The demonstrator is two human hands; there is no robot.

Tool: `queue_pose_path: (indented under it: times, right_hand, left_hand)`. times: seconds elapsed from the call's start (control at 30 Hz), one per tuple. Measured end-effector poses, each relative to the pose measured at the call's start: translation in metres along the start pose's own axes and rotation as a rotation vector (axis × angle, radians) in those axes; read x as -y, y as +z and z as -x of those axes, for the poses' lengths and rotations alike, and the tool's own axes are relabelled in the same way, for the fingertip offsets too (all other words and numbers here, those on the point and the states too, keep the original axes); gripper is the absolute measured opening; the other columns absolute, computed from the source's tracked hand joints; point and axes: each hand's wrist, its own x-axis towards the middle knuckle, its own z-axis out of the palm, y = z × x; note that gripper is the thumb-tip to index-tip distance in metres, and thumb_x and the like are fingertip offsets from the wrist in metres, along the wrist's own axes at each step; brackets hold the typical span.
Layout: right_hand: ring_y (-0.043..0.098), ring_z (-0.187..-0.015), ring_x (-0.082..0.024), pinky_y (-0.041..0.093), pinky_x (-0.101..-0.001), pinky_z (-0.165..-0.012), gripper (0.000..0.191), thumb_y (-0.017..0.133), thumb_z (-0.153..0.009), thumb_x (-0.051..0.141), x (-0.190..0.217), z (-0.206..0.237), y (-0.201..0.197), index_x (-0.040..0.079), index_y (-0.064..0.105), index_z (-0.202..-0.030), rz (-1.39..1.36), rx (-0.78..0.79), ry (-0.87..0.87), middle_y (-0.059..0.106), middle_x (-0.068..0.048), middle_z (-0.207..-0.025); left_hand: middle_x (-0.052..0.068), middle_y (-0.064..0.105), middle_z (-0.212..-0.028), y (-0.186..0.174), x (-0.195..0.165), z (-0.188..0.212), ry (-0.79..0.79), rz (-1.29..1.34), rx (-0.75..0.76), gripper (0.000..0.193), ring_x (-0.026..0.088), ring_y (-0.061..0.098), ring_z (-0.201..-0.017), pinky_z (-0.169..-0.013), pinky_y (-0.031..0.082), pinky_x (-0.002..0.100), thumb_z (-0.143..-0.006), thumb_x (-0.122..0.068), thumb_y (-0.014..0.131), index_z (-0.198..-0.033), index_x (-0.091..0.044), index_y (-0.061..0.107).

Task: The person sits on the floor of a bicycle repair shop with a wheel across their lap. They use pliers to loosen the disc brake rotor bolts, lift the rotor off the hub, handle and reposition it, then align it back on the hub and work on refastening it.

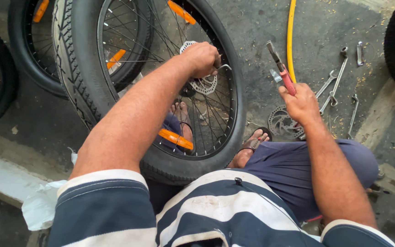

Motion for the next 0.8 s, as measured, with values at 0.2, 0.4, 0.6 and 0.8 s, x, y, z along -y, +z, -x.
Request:
queue_pose_path:
  times: [0.2,0.4,0.6,0.8]
  right_hand:
    - [0.059,-0.113,-0.045,0.046,-0.0543,-0.096,0.043,0.063,-0.099,0.044,-0.002,0.002,0.002,0.003,0.072,-0.106,0.057,0.029,0.020,0.067,-0.025,-0.116]
    - [0.059,-0.113,-0.045,0.046,-0.0539,-0.096,0.044,0.063,-0.099,0.045,-0.002,0.001,0.004,0.005,0.073,-0.110,0.056,0.015,0.017,0.067,-0.025,-0.117]
    - [0.059,-0.114,-0.046,0.045,-0.0549,-0.099,0.041,0.066,-0.102,0.042,0.016,0.007,-0.006,0.004,0.073,-0.115,0.190,-0.045,-0.214,0.064,-0.026,-0.124]
    - [0.054,-0.123,-0.031,0.035,-0.0503,-0.114,0.024,0.068,-0.102,0.032,0.064,-0.017,-0.067,0.008,0.070,-0.108,0.802,-0.273,-0.702,0.059,-0.015,-0.124]
  left_hand:
    - [0.008,0.076,-0.103,-0.004,-0.007,0.005,-0.038,0.034,0.008,0.025,0.030,0.070,-0.101,-0.085,0.055,0.043,-0.081,-0.027,0.083,-0.105,-0.020,0.081]
    - [0.007,0.076,-0.102,-0.009,-0.008,0.008,-0.058,0.021,0.011,0.024,0.030,0.070,-0.101,-0.085,0.055,0.043,-0.080,-0.027,0.084,-0.103,-0.020,0.081]
    - [0.008,0.076,-0.100,-0.009,-0.004,0.007,-0.028,-0.004,-0.004,0.027,0.031,0.070,-0.099,-0.084,0.055,0.043,-0.077,-0.024,0.086,-0.103,-0.019,0.081]
    - [0.007,0.076,-0.101,-0.007,-0.001,0.000,-0.026,-0.028,0.035,0.025,0.030,0.071,-0.099,-0.084,0.056,0.043,-0.077,-0.021,0.085,-0.102,-0.020,0.081]
